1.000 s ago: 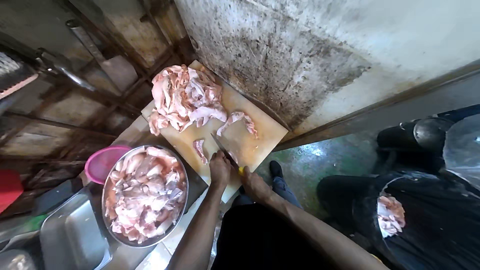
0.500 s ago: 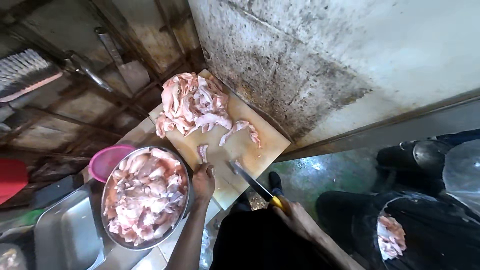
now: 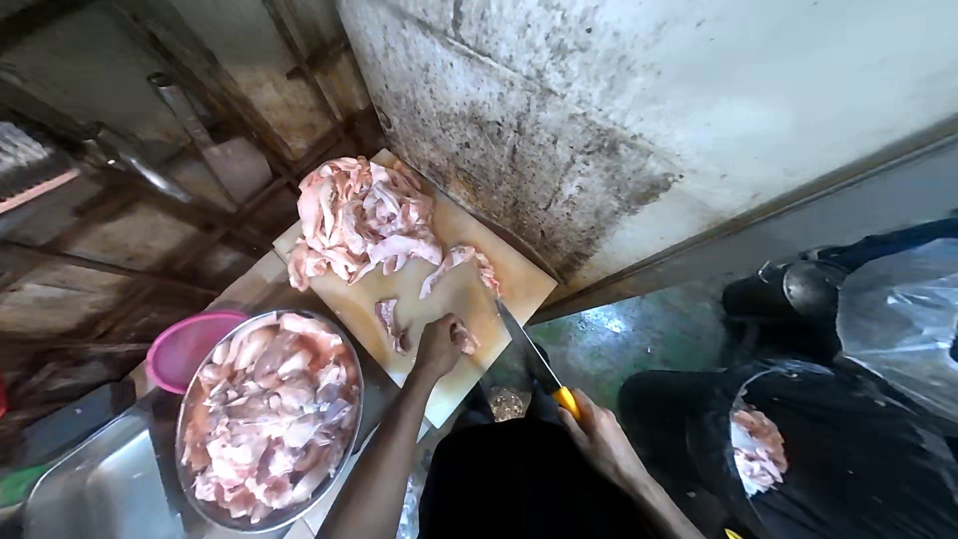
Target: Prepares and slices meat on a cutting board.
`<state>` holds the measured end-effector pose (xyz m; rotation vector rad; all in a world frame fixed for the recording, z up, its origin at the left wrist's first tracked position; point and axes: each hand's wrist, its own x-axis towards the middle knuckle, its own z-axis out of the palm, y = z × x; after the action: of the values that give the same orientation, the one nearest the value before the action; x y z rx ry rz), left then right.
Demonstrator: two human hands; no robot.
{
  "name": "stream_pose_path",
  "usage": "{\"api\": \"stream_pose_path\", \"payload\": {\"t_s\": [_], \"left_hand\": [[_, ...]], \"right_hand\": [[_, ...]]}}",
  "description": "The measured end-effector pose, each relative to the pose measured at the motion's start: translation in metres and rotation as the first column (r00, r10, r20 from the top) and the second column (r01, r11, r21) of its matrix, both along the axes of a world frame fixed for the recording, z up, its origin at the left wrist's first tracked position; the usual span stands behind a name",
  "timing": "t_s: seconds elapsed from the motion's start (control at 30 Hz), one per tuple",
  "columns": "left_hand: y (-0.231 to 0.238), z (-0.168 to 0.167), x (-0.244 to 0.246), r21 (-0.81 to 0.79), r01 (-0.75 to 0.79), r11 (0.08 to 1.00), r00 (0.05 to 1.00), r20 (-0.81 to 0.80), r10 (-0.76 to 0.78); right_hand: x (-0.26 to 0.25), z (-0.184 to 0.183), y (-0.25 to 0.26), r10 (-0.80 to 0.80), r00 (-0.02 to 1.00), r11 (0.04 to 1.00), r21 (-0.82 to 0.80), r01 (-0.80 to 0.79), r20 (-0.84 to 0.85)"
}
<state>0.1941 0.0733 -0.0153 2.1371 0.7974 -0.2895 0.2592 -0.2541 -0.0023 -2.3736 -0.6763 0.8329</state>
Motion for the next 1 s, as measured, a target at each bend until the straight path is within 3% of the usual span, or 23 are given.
{"api": "stream_pose_path", "payload": {"t_s": [0.07, 0.13, 0.37, 0.5, 0.67, 0.73, 0.8, 0.9, 1.0], "left_hand": [[-0.001, -0.001, -0.005, -0.144, -0.149, 0.978, 0.986, 0.059, 0.159], [-0.006, -0.005, -0.015, -0.18, -0.26, 0.949, 0.957, 0.084, 0.278], [-0.028, -0.011, -0.056, 0.132, -0.335, 0.933, 0.942, 0.058, 0.33], [-0.027, -0.005, -0.045, 0.175, -0.276, 0.945, 0.954, -0.07, 0.291], [-0.027, -0.001, -0.018, 0.104, -0.029, 0.994, 0.975, -0.216, 0.051], [-0.026, 0.0, -0.018, 0.015, -0.006, 1.0, 0.995, -0.104, 0.008], [-0.028, 0.003, -0.021, -0.097, -0.108, 0.989, 0.99, 0.082, 0.116], [-0.034, 0.007, -0.031, -0.246, -0.247, 0.937, 0.902, 0.296, 0.315], [-0.037, 0.018, -0.04, -0.327, -0.271, 0.905, 0.776, 0.483, 0.406]], "right_hand": [[-0.004, -0.002, -0.002, -0.028, 1.0, 1.0, -0.003, 0.028, -0.012], [-0.006, -0.004, -0.002, -0.029, 0.999, 0.999, -0.03, 0.028, -0.046], [-0.004, -0.005, 0.002, 0.105, 0.991, 0.984, -0.137, -0.116, -0.083], [0.0, -0.006, 0.01, 0.113, 0.992, 0.989, -0.093, -0.118, -0.053], [0.004, -0.002, 0.022, 0.128, 0.992, 0.99, -0.053, -0.129, -0.014], [0.004, 0.001, 0.024, 0.127, 0.992, 0.99, -0.053, -0.127, -0.006], [0.003, 0.001, 0.022, 0.121, 0.993, 0.992, -0.045, -0.121, -0.001], [0.0, -0.001, 0.017, 0.098, 0.995, 0.994, -0.047, -0.1, -0.027], [-0.004, -0.004, 0.011, 0.076, 0.996, 0.995, -0.058, -0.079, -0.05]]}}
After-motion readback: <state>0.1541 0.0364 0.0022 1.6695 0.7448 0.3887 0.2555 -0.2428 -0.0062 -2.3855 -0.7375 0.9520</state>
